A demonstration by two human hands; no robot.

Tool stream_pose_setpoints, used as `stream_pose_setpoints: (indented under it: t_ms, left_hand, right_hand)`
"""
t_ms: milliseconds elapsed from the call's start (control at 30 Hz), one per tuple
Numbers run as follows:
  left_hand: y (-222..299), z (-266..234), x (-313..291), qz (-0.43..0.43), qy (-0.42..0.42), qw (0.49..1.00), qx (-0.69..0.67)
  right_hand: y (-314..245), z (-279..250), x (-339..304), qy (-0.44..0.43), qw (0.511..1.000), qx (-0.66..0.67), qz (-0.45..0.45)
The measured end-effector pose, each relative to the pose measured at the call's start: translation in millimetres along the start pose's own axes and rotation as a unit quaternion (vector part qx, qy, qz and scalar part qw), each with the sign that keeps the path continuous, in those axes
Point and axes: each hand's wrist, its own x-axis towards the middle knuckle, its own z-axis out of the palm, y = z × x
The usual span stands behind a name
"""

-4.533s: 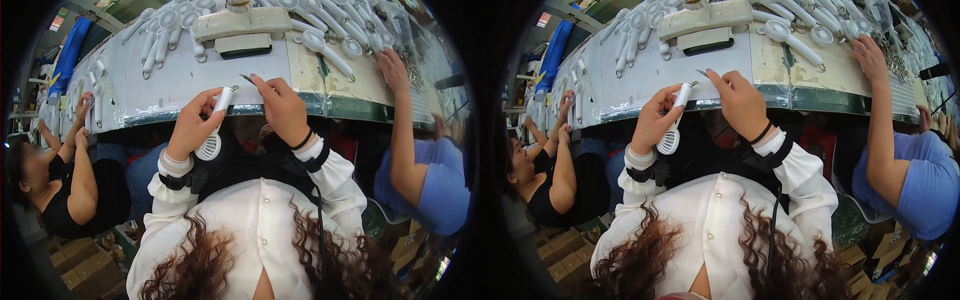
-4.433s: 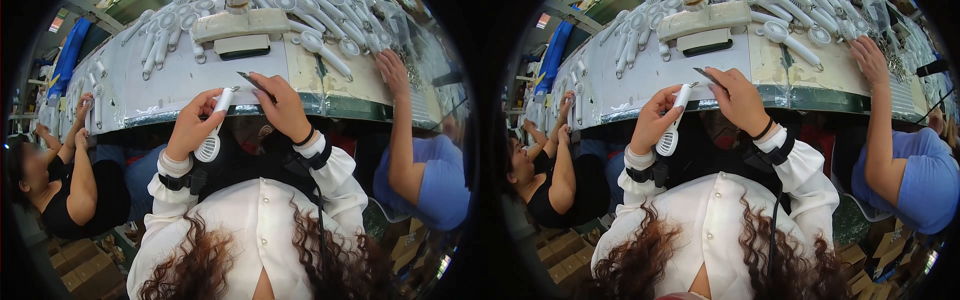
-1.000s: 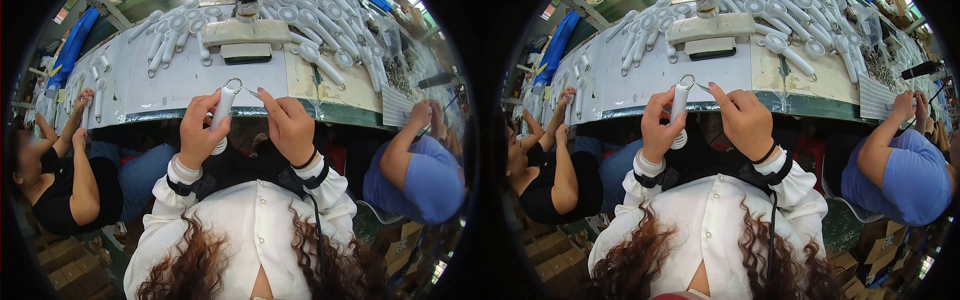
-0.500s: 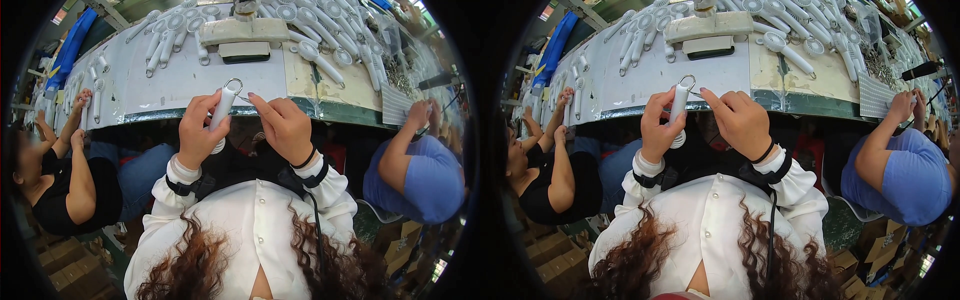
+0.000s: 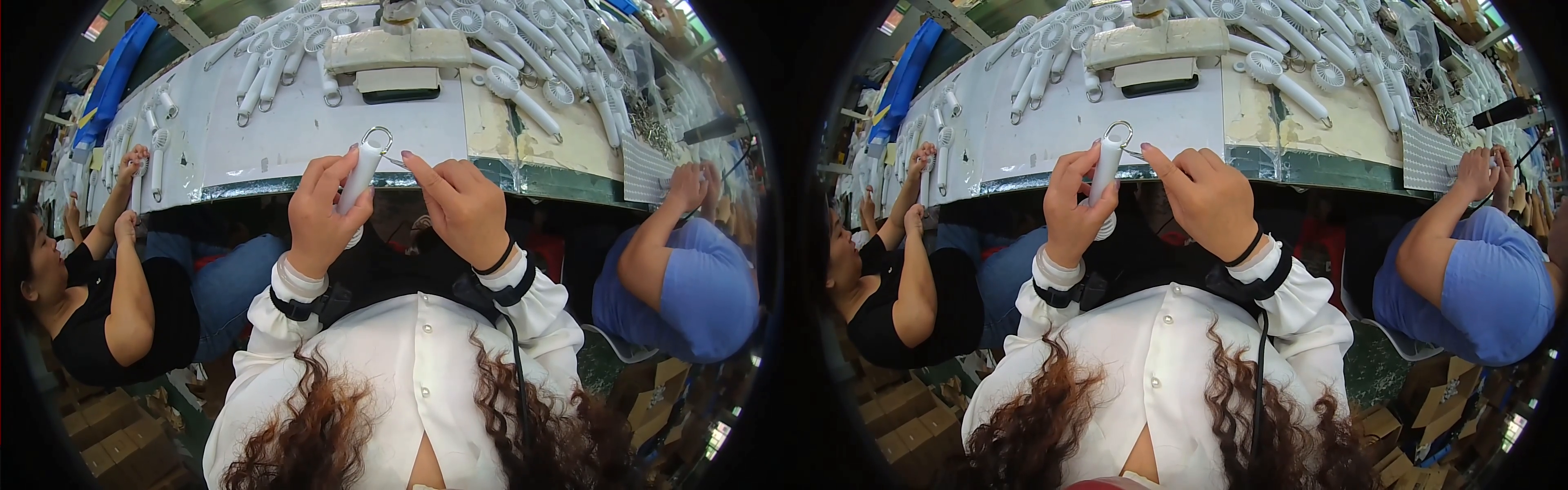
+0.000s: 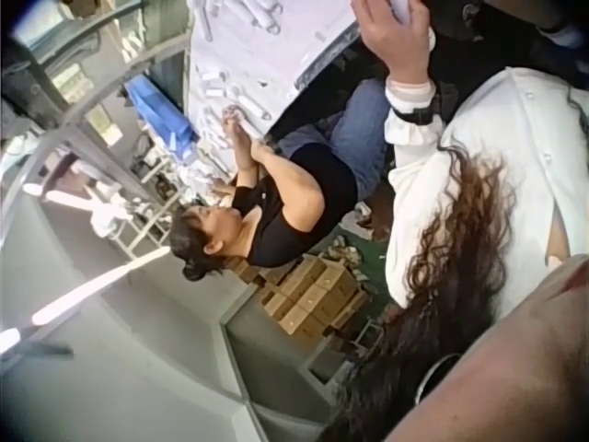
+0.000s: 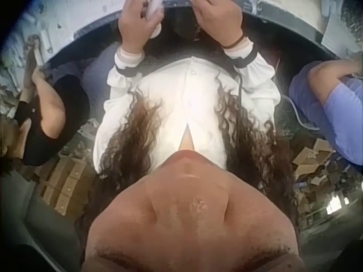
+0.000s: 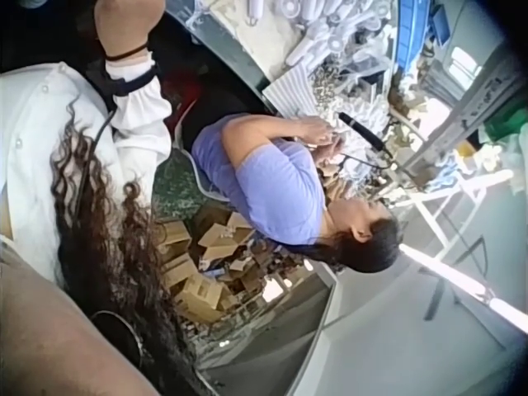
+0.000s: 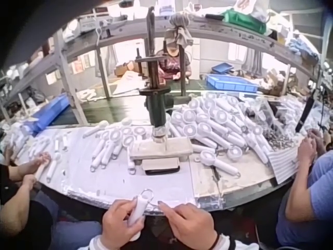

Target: The person picks up a handheld fan, uses a small tool to insert a metal ring into the handle, and places it back on the table before repeating the process with a second fan.

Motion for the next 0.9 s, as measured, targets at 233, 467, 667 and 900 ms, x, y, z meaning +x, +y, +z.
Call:
stream_pose_setpoints:
  t_ms: [233,467,667,900]
  left_hand:
    - [-2,-2,2,0.055,0.016,0.996,0.067]
    - [1,-3,0,-0.082,-0.063,0.993,-0.060]
    - [-16,-2,-2,-0.229,-0.143,0.911,-0.312]
    - [-17,-13,7,-0.358,-0.223,0.666,-0.616]
  right_hand:
    - [-3,0,1,-0.001,1.000,0.002,0.008]
    - [18,-5,-1,-0.051,0.998,0.021,0.013]
    - [38,8,7,-0.040,0.952,0.253,0.170]
    - [39,25,21,-0.141,0.822,0.479,0.276]
